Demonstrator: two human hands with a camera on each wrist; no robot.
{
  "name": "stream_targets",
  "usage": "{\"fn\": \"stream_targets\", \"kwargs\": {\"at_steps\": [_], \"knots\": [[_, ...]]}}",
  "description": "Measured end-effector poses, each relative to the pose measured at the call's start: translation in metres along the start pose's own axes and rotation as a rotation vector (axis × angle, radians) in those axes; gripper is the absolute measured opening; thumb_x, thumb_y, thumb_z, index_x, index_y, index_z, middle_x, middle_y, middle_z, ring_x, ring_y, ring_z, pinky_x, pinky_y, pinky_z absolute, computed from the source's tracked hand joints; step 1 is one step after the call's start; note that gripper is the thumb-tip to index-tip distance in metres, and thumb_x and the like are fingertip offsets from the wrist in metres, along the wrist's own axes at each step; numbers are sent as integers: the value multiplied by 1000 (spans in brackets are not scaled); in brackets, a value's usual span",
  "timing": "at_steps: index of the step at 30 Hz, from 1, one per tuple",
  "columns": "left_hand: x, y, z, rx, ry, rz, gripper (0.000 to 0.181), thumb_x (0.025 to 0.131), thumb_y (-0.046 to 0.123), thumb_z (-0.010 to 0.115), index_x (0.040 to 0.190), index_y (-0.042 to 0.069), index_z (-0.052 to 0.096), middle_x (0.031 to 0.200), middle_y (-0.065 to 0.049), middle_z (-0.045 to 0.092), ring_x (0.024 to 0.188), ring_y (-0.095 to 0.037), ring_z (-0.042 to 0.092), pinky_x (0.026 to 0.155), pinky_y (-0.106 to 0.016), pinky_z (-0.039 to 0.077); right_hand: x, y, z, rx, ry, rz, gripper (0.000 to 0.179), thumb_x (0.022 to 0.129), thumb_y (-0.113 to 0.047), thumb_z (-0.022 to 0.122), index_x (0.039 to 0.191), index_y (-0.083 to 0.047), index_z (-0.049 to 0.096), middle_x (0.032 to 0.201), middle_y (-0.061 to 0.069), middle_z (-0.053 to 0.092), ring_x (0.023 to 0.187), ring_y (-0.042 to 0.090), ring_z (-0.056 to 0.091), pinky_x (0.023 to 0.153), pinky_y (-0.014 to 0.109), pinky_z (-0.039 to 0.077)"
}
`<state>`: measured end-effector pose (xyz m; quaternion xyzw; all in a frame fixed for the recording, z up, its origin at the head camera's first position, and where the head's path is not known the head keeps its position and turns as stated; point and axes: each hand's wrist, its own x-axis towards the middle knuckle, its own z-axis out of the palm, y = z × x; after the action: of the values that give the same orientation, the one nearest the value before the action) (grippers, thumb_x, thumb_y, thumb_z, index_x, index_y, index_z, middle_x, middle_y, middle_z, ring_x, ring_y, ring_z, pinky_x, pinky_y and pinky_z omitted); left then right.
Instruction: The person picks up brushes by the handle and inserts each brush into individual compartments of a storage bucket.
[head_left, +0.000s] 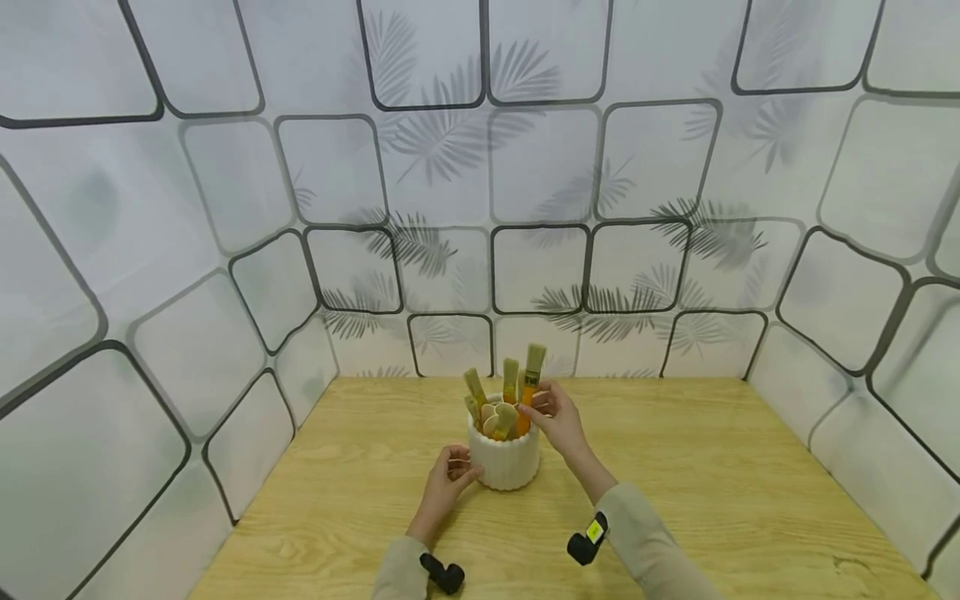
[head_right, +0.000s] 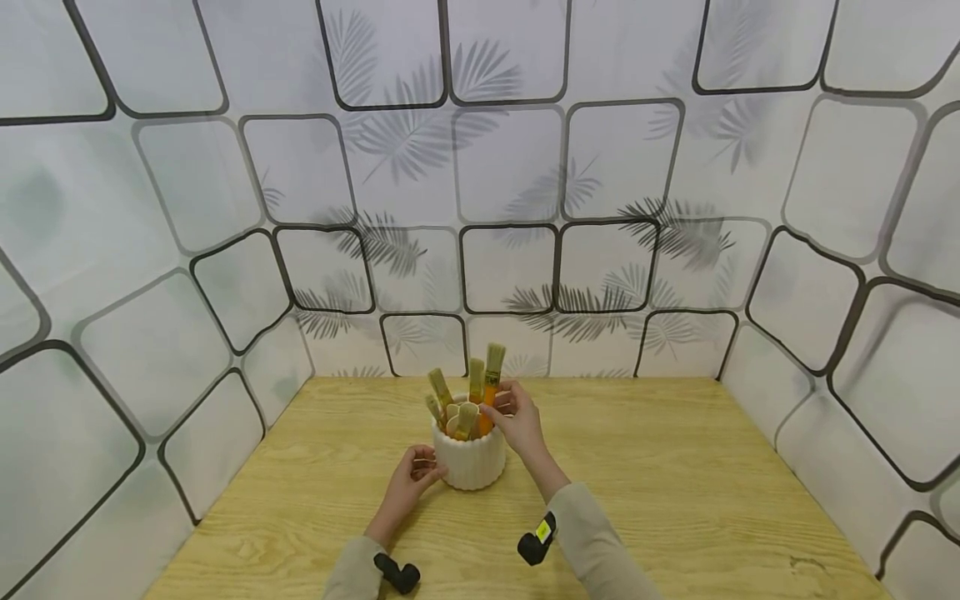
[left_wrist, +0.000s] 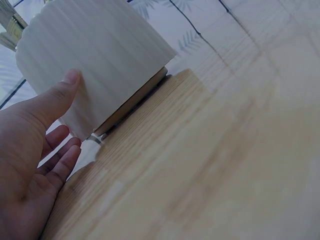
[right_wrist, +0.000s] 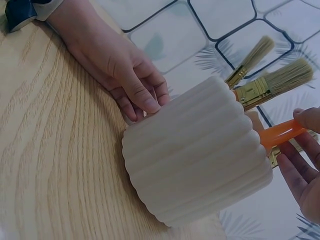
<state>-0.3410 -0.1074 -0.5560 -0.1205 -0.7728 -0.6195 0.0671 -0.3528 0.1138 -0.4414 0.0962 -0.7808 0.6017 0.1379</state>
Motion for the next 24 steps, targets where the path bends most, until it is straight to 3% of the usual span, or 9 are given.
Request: {"fn": "stream_targets", "kwargs": {"at_steps": [7, 16, 24], "knots": [[-9, 24, -2, -23, -15, 17, 39, 84, 16, 69, 112, -2, 49, 111, -19, 54, 104, -38, 53, 83, -30, 49, -1, 2, 0, -9, -6, -6, 36, 82, -13, 72, 110, -5, 53, 93, 13, 63, 83, 24, 62, 73, 35, 53], [0, -2, 0, -6, -4, 27, 43, 83, 28, 71, 112, 4, 50, 110, -12, 55, 100, -24, 55, 81, -22, 49, -1, 2, -1, 2, -3, -27, 32, 80, -12, 72, 107, -5, 55, 92, 13, 64, 81, 23, 63, 72, 35, 54], [0, -4, -1, -4, -6, 30, 44, 82, 31, 70, 112, 6, 50, 110, -12, 55, 101, -25, 56, 82, -22, 49, -1, 3, -2, -16, -5, -24, 31, 81, -11, 72, 106, -5, 55, 91, 13, 63, 81, 24, 63, 71, 36, 54]]}}
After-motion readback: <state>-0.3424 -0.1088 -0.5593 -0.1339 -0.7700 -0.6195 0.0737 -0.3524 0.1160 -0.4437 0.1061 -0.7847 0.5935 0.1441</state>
